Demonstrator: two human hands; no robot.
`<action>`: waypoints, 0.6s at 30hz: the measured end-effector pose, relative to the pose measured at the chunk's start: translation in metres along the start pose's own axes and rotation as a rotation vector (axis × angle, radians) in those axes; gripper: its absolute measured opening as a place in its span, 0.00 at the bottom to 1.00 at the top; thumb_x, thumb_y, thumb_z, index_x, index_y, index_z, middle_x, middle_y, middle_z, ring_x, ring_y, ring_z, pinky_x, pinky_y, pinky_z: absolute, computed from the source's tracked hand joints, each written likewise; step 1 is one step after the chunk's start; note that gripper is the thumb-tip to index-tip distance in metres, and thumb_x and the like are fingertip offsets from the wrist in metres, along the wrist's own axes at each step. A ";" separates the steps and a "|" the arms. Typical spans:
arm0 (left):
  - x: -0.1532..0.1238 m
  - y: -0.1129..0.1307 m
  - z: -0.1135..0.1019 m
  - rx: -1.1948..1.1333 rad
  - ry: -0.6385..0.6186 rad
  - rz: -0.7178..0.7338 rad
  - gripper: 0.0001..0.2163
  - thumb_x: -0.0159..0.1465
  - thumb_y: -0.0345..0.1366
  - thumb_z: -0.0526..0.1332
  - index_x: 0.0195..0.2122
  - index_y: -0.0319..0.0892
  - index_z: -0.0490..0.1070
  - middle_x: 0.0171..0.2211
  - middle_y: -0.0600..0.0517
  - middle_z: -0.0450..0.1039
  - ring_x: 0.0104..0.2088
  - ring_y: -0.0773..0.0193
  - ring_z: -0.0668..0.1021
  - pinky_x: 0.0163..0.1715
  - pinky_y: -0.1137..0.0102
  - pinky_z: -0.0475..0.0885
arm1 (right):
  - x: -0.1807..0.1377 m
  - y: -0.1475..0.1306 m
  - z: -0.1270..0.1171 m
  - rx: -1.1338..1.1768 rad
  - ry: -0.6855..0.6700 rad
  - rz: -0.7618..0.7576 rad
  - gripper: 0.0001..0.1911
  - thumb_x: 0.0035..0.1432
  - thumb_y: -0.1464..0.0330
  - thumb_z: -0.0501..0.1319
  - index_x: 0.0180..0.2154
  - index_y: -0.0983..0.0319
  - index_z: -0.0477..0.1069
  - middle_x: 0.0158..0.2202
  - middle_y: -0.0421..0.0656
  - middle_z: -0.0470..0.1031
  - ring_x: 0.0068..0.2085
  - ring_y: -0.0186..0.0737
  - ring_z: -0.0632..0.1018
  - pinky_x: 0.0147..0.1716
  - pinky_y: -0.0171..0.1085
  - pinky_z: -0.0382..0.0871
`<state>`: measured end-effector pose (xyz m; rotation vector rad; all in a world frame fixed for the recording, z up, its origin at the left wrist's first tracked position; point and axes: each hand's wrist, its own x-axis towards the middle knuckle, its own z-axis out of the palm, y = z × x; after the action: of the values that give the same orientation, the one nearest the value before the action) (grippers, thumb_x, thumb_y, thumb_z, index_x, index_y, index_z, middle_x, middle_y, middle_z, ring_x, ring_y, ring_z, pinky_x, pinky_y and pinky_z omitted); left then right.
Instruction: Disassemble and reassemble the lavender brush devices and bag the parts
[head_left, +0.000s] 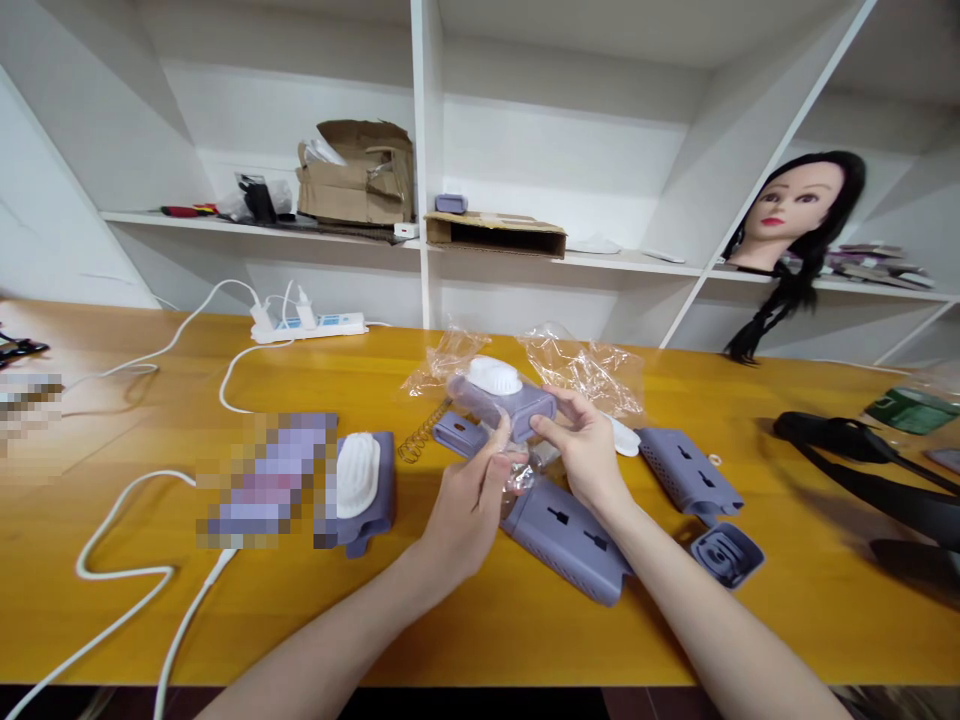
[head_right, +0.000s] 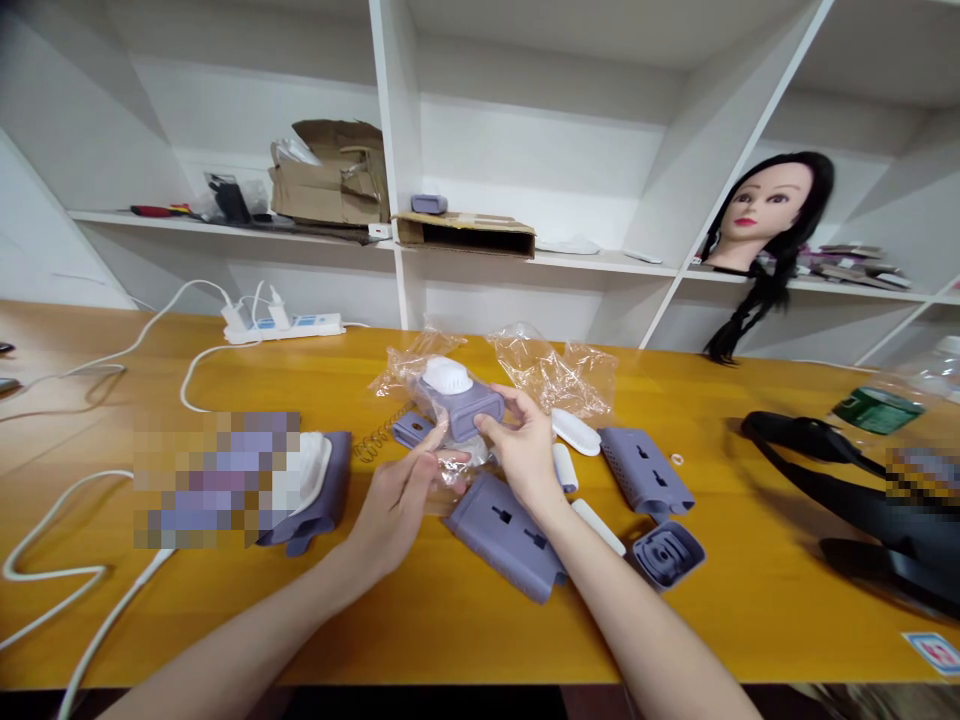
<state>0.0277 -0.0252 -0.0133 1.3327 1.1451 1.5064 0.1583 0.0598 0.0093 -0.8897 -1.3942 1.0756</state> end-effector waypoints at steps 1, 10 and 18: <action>-0.001 0.001 -0.001 0.043 0.001 0.023 0.20 0.64 0.44 0.53 0.56 0.47 0.67 0.27 0.51 0.75 0.33 0.56 0.75 0.43 0.66 0.65 | 0.001 -0.001 -0.001 0.013 0.022 -0.009 0.19 0.43 0.66 0.67 0.40 0.60 0.70 0.43 0.45 0.76 0.37 0.42 0.77 0.39 0.42 0.71; 0.018 0.011 0.001 -0.524 0.255 -0.179 0.06 0.61 0.41 0.59 0.33 0.44 0.68 0.37 0.54 0.69 0.36 0.64 0.76 0.40 0.70 0.67 | -0.001 -0.005 -0.003 -0.084 0.183 -0.070 0.15 0.41 0.67 0.68 0.34 0.59 0.68 0.31 0.40 0.75 0.25 0.37 0.73 0.26 0.37 0.67; 0.027 0.006 0.001 -0.672 0.243 -0.440 0.05 0.53 0.28 0.65 0.30 0.38 0.69 0.26 0.57 0.68 0.22 0.77 0.68 0.23 0.80 0.61 | -0.016 -0.008 0.010 -0.102 0.171 -0.317 0.08 0.44 0.73 0.64 0.30 0.60 0.71 0.36 0.42 0.75 0.38 0.40 0.76 0.39 0.39 0.69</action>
<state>0.0253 -0.0013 -0.0006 0.4231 0.8750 1.5418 0.1504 0.0413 0.0122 -0.7817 -1.3991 0.6788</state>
